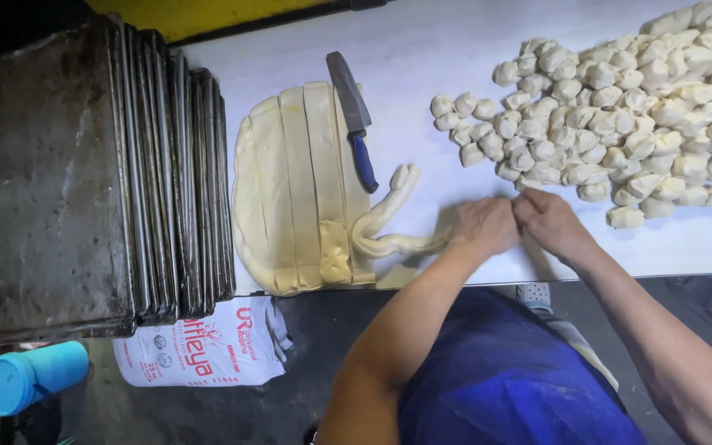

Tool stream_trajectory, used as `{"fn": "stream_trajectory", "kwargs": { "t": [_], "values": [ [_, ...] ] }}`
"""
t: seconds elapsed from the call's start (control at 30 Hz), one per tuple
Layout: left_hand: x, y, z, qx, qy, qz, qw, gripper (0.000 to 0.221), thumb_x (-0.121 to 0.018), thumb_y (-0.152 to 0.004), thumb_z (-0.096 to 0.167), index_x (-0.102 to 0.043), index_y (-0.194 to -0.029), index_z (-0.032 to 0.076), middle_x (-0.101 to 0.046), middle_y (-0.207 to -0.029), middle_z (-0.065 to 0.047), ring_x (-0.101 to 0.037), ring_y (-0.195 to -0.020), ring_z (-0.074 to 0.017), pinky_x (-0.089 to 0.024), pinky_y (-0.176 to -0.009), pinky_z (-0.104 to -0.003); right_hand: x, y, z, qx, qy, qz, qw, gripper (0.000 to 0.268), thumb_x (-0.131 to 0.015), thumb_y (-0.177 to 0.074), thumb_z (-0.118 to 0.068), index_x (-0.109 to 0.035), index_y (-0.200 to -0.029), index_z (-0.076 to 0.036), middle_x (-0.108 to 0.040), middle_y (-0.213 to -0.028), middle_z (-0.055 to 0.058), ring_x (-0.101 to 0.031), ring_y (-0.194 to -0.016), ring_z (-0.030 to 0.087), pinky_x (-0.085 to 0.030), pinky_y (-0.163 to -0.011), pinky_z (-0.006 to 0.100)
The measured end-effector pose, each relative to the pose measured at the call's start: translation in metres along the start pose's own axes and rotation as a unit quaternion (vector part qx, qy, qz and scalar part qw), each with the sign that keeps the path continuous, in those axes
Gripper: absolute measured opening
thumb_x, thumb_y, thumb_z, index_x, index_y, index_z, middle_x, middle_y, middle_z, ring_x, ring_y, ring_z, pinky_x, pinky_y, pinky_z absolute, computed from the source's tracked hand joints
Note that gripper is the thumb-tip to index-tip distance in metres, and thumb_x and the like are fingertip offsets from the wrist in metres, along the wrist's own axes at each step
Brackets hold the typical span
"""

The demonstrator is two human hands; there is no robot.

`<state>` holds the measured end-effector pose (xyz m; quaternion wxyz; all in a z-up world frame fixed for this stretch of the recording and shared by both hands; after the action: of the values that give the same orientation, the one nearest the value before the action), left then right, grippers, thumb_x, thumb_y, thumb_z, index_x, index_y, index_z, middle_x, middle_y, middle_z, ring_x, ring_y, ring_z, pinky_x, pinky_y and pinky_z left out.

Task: Rolling dough into ropes and pinching off small pieces to form uniform dough balls in a bakery.

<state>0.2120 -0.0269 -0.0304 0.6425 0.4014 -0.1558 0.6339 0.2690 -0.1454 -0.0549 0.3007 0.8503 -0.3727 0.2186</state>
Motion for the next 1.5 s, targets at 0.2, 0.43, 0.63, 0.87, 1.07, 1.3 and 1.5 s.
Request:
{"fn": "stream_trajectory", "kwargs": {
  "t": [0.2, 0.43, 0.63, 0.87, 1.07, 1.3, 1.5],
  "values": [
    [0.013, -0.032, -0.041, 0.108, -0.027, -0.051, 0.992, 0.052, -0.046, -0.093, 0.044, -0.076, -0.104, 0.003, -0.078, -0.091, -0.020, -0.077, -0.096, -0.0403, -0.058, -0.087, -0.054, 0.036, 0.181, -0.245, 0.312, 0.071, -0.226, 0.920, 0.010, -0.072, -0.087, -0.018, -0.077, -0.091, -0.010, -0.072, -0.083, 0.011, -0.077, -0.075, 0.031, -0.066, -0.068, 0.042],
    [0.007, 0.046, -0.013, -0.025, -0.023, 0.047, 0.998, 0.067, -0.080, -0.079, 0.011, -0.051, -0.136, -0.008, -0.060, -0.125, -0.036, -0.057, -0.127, -0.0534, -0.040, -0.114, -0.058, 0.119, 0.046, -0.124, 0.351, 0.045, 0.260, 0.899, 0.034, -0.083, -0.104, -0.009, -0.060, -0.125, 0.005, -0.053, -0.108, 0.018, -0.062, -0.096, 0.039, -0.053, -0.082, 0.045],
    [0.012, 0.062, -0.044, -0.034, 0.016, 0.135, 0.990, 0.022, -0.076, -0.083, 0.024, -0.067, -0.101, 0.013, -0.067, -0.096, -0.015, -0.060, -0.096, -0.0414, -0.042, -0.088, -0.051, -0.006, 0.034, -0.061, 0.073, 0.069, 0.100, 0.990, 0.040, -0.049, -0.110, -0.040, -0.066, -0.127, -0.008, -0.069, -0.116, 0.016, -0.063, -0.100, 0.035, -0.045, -0.085, 0.046],
    [0.010, 0.060, -0.023, 0.009, 0.077, 0.108, 0.991, 0.045, -0.061, -0.076, 0.015, -0.059, -0.120, 0.004, -0.068, -0.108, -0.022, -0.062, -0.104, -0.0457, -0.046, -0.091, -0.052, -0.025, 0.035, -0.072, -0.034, 0.042, 0.029, 0.998, 0.038, -0.044, -0.108, -0.032, -0.051, -0.083, -0.004, -0.063, -0.073, 0.025, -0.060, -0.072, 0.042, -0.041, -0.070, 0.050],
    [0.029, 0.020, -0.008, 0.042, -0.045, -0.051, 0.997, 0.045, -0.044, -0.093, 0.031, -0.074, -0.112, 0.005, -0.076, -0.111, -0.020, -0.071, -0.107, -0.0422, -0.055, -0.090, -0.053, 0.003, 0.021, -0.052, -0.023, -0.065, -0.089, 0.994, 0.029, -0.054, -0.102, -0.027, -0.060, -0.080, -0.010, -0.057, -0.076, 0.006, -0.049, -0.072, 0.018, -0.038, -0.065, 0.034],
    [-0.011, -0.017, -0.059, 0.076, -0.084, 0.041, 0.993, 0.069, -0.069, -0.086, 0.056, -0.051, -0.128, 0.003, -0.061, -0.119, -0.021, -0.067, -0.103, -0.0468, -0.052, -0.084, -0.060, 0.035, 0.071, -0.126, 0.100, -0.056, -0.150, 0.982, 0.025, -0.065, -0.093, -0.026, -0.078, -0.113, -0.019, -0.080, -0.115, -0.001, -0.073, -0.095, 0.014, -0.056, -0.084, 0.030],
    [0.008, 0.046, -0.058, 0.017, -0.053, 0.142, 0.988, 0.034, -0.083, -0.079, 0.031, -0.067, -0.095, 0.005, -0.066, -0.096, -0.016, -0.062, -0.096, -0.0375, -0.048, -0.084, -0.049, 0.060, 0.012, -0.045, 0.136, 0.134, 0.153, 0.970, 0.038, -0.055, -0.114, -0.037, -0.071, -0.131, -0.007, -0.075, -0.111, 0.016, -0.068, -0.080, 0.034, -0.050, -0.070, 0.048]
  ]
}}
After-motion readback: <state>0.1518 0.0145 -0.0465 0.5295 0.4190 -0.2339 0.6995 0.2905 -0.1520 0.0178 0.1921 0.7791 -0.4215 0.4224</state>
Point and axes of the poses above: each hand's wrist, its own y-axis away from the middle knuckle, its own x-axis out of the back of the hand, z = x × y, the point moved 5 cm from there along -y, towards the middle knuckle
